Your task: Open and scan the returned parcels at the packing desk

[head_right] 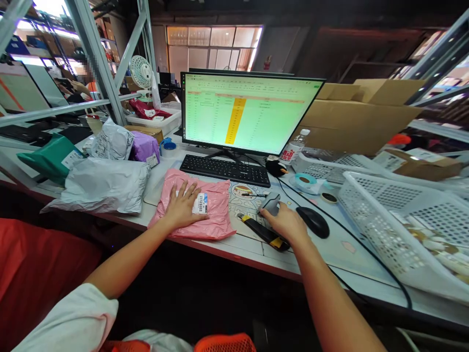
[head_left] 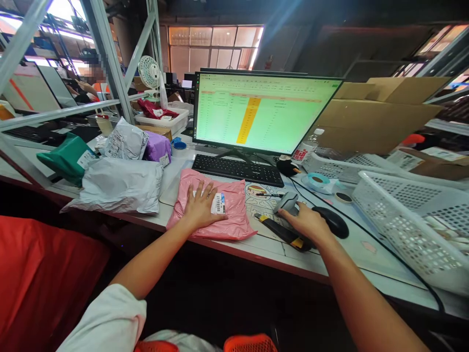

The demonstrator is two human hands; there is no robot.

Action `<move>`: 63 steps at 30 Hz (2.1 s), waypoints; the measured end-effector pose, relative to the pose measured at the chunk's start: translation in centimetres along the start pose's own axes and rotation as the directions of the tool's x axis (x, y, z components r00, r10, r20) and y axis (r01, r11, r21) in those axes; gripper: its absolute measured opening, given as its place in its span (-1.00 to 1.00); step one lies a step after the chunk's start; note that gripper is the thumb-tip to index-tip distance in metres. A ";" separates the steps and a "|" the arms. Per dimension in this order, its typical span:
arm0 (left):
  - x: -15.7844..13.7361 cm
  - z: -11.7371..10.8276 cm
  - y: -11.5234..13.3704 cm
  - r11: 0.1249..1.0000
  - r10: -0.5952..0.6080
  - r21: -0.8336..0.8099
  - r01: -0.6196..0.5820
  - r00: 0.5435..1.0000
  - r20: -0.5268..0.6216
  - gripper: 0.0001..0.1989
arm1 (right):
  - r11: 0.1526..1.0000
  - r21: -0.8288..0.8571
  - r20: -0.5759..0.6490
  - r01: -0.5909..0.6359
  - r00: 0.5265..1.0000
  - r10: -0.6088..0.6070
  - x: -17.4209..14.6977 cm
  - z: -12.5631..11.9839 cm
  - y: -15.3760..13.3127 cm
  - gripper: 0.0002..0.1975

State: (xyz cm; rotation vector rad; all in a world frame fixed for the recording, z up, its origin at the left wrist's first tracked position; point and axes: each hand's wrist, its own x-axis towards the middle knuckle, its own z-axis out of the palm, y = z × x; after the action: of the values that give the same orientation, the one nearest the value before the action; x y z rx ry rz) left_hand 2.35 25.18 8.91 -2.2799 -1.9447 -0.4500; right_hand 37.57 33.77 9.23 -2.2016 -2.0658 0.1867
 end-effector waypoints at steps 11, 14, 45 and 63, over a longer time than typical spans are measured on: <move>-0.2 0.0 0.1 0.999 -0.033 -0.037 0.031 0.998 -0.053 0.06 | 0.993 -0.003 0.007 0.120 0.993 -0.120 -2.9 -5.4 -1.7 -0.50; -0.1 0.2 0.1 0.999 -0.031 -0.044 0.029 0.998 -0.058 0.06 | 0.893 0.179 0.022 0.413 0.906 -0.424 -5.0 -9.7 -3.8 -0.58; -5.8 0.1 -1.7 0.979 0.202 -0.049 -0.200 0.978 0.045 -0.04 | 0.996 -0.013 -0.290 0.088 0.953 -0.088 2.2 -2.7 -3.8 -0.45; -5.7 -0.4 -1.3 0.980 0.149 -0.136 -0.145 0.989 0.023 -0.15 | 0.988 -0.057 0.113 0.140 0.985 -0.133 13.5 -0.3 -10.4 -0.49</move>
State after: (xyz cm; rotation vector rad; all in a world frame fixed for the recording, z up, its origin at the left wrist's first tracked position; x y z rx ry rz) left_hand 0.22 19.88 7.45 -2.5075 -1.7940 -0.5442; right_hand 28.24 47.94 11.16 -2.1187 -2.3031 0.2356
